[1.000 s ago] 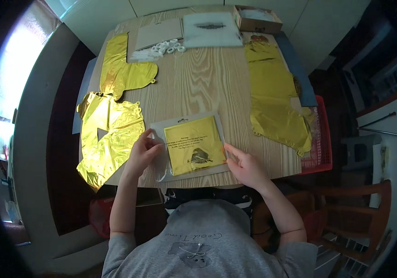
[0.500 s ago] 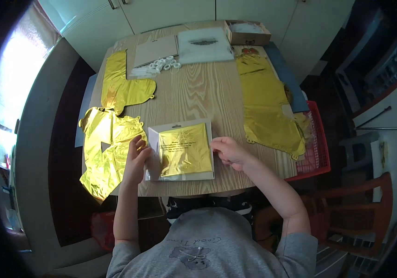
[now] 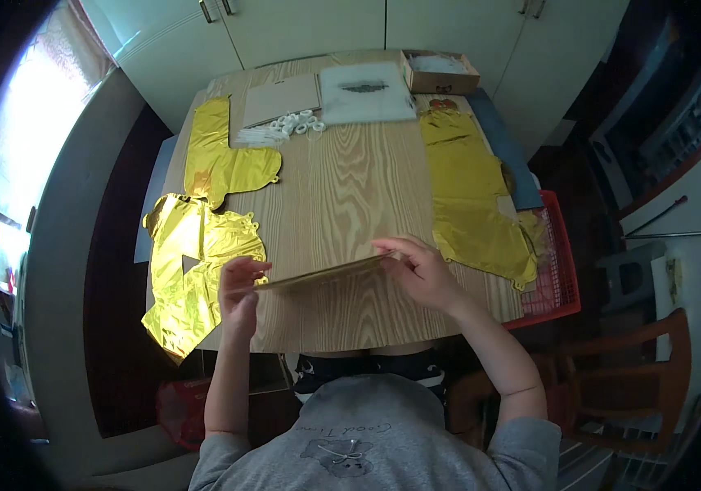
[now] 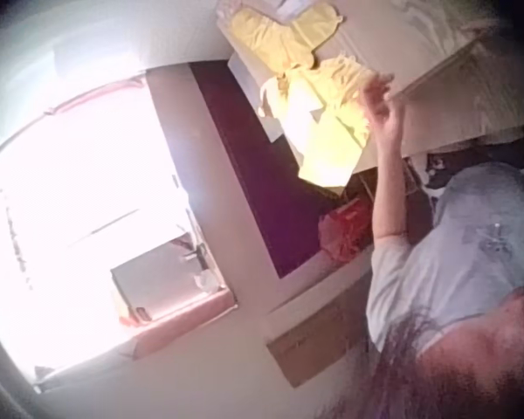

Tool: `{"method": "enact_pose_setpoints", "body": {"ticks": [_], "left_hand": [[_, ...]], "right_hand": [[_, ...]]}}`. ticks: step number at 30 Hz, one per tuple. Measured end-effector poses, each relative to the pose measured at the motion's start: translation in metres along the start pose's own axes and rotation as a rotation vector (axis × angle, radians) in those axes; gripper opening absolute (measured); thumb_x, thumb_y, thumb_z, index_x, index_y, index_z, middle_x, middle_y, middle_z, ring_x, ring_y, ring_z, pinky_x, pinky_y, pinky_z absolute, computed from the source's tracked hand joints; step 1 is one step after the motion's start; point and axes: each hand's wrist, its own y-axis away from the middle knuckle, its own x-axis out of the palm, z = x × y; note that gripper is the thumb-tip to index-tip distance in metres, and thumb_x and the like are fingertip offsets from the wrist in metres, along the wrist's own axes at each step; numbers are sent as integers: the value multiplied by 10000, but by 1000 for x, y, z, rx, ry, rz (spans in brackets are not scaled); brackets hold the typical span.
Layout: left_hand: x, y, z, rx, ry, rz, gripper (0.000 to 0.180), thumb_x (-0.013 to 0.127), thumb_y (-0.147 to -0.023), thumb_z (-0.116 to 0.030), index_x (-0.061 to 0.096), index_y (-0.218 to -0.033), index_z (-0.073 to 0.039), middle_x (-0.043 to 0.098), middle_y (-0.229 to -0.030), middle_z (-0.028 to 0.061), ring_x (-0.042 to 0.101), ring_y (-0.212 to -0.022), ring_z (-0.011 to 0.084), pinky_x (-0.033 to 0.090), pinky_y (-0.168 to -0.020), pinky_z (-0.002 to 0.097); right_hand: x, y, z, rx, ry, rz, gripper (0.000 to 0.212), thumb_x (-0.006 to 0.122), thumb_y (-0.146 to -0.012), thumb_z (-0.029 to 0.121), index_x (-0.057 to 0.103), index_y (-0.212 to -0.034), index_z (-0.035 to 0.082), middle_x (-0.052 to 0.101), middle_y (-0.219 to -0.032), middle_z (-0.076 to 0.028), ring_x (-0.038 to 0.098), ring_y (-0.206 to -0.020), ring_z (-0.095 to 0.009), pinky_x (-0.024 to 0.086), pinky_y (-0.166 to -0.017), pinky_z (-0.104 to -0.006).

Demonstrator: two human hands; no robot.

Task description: Folding gold foil sheets around cardboard inserts and placing them into plastic sleeves.

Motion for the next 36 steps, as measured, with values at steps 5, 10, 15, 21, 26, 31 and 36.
{"method": "enact_pose_setpoints", "body": {"ticks": [5, 10, 15, 21, 26, 31, 36], "left_hand": [[5, 6, 21, -51, 11, 49, 511, 724, -823, -217, 495, -1240, -32, 622, -1082, 109, 578, -1068, 188, 434, -913, 329], [8, 7, 18, -155, 40, -8, 393, 652, -834, -33, 522, -1204, -16, 603, -1124, 69, 566, -1062, 149, 412, -954, 301], [6, 8, 26, -203, -101, 95, 283, 643, -844, 18, 588, -1120, -18, 615, -1083, 52, 579, -1008, 144, 435, -915, 285], [6, 2, 34, -205, 61, 20, 182, 576, -945, -58, 606, -1123, -36, 651, -1066, 25, 576, -985, 80, 457, -857, 250], [19, -1, 34, -360, 556, -183, 268, 527, -987, -175, 550, -1228, -58, 627, -1167, 56, 611, -1032, 159, 493, -913, 318], [55, 16, 34, -483, 1139, -164, 377, 528, -981, -221, 455, -1323, -82, 538, -1320, 86, 564, -1172, 244, 494, -975, 389], [79, 30, 57, -452, 1130, -84, 487, 577, -951, -291, 432, -1365, -81, 484, -1391, 109, 483, -1274, 286, 408, -1077, 453]], "right_hand": [[3, -2, -23, 86, 88, 43, 361, 543, -975, 190, 543, -1308, 52, 632, -1004, -104, 599, -783, -118, 469, -655, -262], [0, -10, -2, 198, 111, 105, 440, 491, -1002, 305, 507, -1348, 33, 637, -932, -151, 609, -782, -144, 479, -704, -299], [-6, -7, -23, 206, 96, 132, 387, 475, -998, 177, 505, -1357, 36, 561, -824, 5, 511, -722, -77, 442, -681, -250], [-27, -3, -39, 333, 42, 141, 275, 514, -957, 70, 609, -1201, -13, 602, -820, 37, 499, -715, -33, 435, -651, -222], [-29, -11, 23, 214, -107, 46, 251, 538, -932, 84, 648, -1126, -30, 641, -745, -2, 513, -625, -37, 428, -572, -229], [-39, -40, 107, 45, 369, 364, 342, 605, -932, 220, 635, -1112, -69, 662, -821, -129, 645, -705, -185, 491, -636, -270], [-32, -52, 143, -113, 385, 265, 451, 620, -922, 343, 629, -1124, -60, 652, -863, -192, 666, -756, -280, 506, -655, -330]]}}
